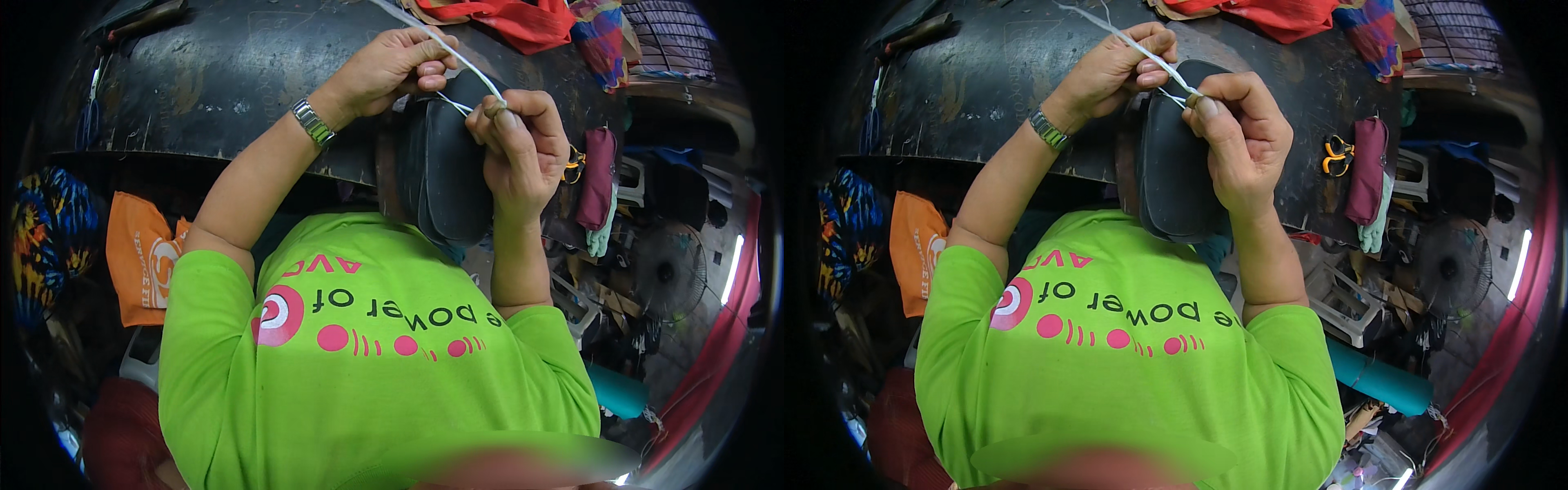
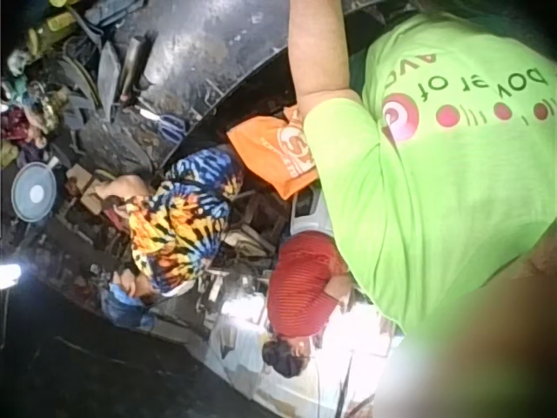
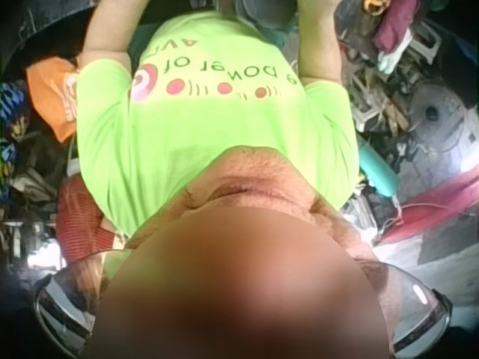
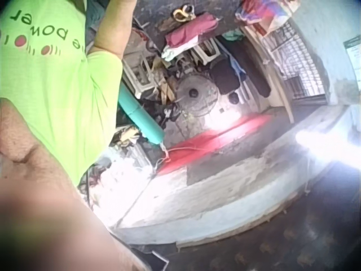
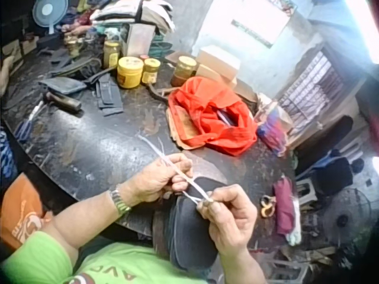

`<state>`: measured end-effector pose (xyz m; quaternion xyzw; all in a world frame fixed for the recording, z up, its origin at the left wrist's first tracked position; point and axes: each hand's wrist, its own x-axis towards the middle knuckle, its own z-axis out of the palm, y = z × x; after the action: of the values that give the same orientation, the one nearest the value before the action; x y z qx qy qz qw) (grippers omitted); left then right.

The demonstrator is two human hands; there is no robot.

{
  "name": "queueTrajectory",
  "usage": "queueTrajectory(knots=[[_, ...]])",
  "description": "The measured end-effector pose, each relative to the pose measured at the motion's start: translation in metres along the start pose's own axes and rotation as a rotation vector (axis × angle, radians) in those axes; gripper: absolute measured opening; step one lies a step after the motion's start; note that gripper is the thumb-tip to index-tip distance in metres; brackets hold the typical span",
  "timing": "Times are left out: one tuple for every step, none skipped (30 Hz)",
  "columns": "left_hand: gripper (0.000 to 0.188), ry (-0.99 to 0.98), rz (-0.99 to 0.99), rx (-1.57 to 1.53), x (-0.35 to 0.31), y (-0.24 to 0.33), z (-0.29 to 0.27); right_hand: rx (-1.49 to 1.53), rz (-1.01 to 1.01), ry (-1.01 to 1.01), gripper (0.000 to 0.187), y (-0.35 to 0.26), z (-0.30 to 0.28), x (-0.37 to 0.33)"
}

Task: The person stacks black shoe insoles on a workbench, aligns them, and ties the stack with a white string. They then place the tied bundle into a red bag along with other items.

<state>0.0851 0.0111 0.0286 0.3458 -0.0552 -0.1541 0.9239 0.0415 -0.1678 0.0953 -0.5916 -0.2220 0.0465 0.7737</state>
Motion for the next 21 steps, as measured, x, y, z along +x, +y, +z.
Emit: queueTrajectory(knots=[[0.027, 0.002, -0.005, -0.002, 0.0, -0.002, -0.002, 0.006, -0.006, 0.002, 0.009, 0.002, -0.001, 0.001], [0.027, 0.003, -0.008, -0.004, 0.001, -0.003, -0.005, 0.011, -0.012, 0.002, 0.009, 0.003, -0.002, 0.001], [0.026, -0.011, -0.007, -0.001, 0.002, -0.003, -0.007, 0.022, -0.033, -0.012, 0.009, 0.004, -0.003, 0.002], [0.026, -0.045, -0.008, -0.001, 0.005, -0.003, -0.008, 0.033, -0.035, -0.005, 0.009, 0.006, -0.004, 0.003], [0.025, -0.089, -0.006, 0.007, 0.006, -0.002, -0.008, 0.055, -0.049, -0.013, 0.009, 0.007, -0.004, 0.004], [0.024, -0.099, -0.004, 0.018, 0.005, -0.002, -0.008, 0.082, -0.061, -0.019, 0.009, 0.007, -0.003, 0.003], [0.024, -0.077, -0.03, 0.029, 0.003, -0.001, -0.006, 0.064, -0.047, 0.021, 0.01, 0.007, -0.003, 0.003], [0.024, -0.045, -0.047, 0.049, 0.003, 0.001, -0.002, 0.064, -0.04, 0.021, 0.011, 0.007, -0.002, 0.004], [0.024, -0.015, -0.087, 0.064, 0.005, 0.003, 0.002, 0.07, -0.049, 0.007, 0.011, 0.007, -0.001, 0.005], [0.023, -0.012, -0.089, 0.111, 0.002, 0.006, 0.005, 0.03, -0.027, 0.032, 0.01, 0.007, 0.0, 0.006], [0.022, -0.014, -0.055, 0.208, 0.0, 0.009, 0.009, 0.059, -0.018, 0.033, 0.009, 0.007, 0.0, 0.007], [0.022, -0.011, -0.033, 0.298, -0.002, 0.014, 0.011, 0.034, 0.001, 0.027, 0.008, 0.006, 0.001, 0.007], [0.022, -0.003, 0.012, 0.376, -0.005, 0.017, 0.015, 0.028, 0.012, 0.029, 0.008, 0.006, 0.001, 0.007], [0.021, -0.002, 0.031, 0.516, -0.008, 0.021, 0.017, 0.016, -0.006, 0.025, 0.007, 0.006, 0.001, 0.007], [0.021, 0.019, 0.176, 0.779, -0.011, 0.024, 0.019, 0.006, -0.013, 0.023, 0.007, 0.005, 0.001, 0.007], [0.022, 0.018, 0.357, 1.023, -0.013, 0.028, 0.02, -0.004, -0.014, 0.01, 0.007, 0.005, 0.001, 0.007], [0.023, 0.013, 0.543, 1.263, -0.016, 0.033, 0.021, -0.025, -0.035, 0.014, 0.007, 0.005, 0.001, 0.007], [0.024, 0.028, 0.483, 1.314, -0.022, 0.041, 0.018, -0.046, -0.048, 0.007, 0.006, 0.005, 0.0, 0.006], [0.025, 0.009, 0.445, 1.367, -0.028, 0.046, 0.018, -0.063, -0.068, 0.02, 0.006, 0.005, 0.0, 0.006], [0.026, -0.009, 0.404, 1.419, -0.032, 0.051, 0.018, -0.075, -0.047, -0.001, 0.006, 0.005, 0.0, 0.006], [0.027, 0.021, 0.326, 1.489, -0.037, 0.053, 0.02, -0.084, -0.031, -0.003, 0.006, 0.005, 0.001, 0.006]])
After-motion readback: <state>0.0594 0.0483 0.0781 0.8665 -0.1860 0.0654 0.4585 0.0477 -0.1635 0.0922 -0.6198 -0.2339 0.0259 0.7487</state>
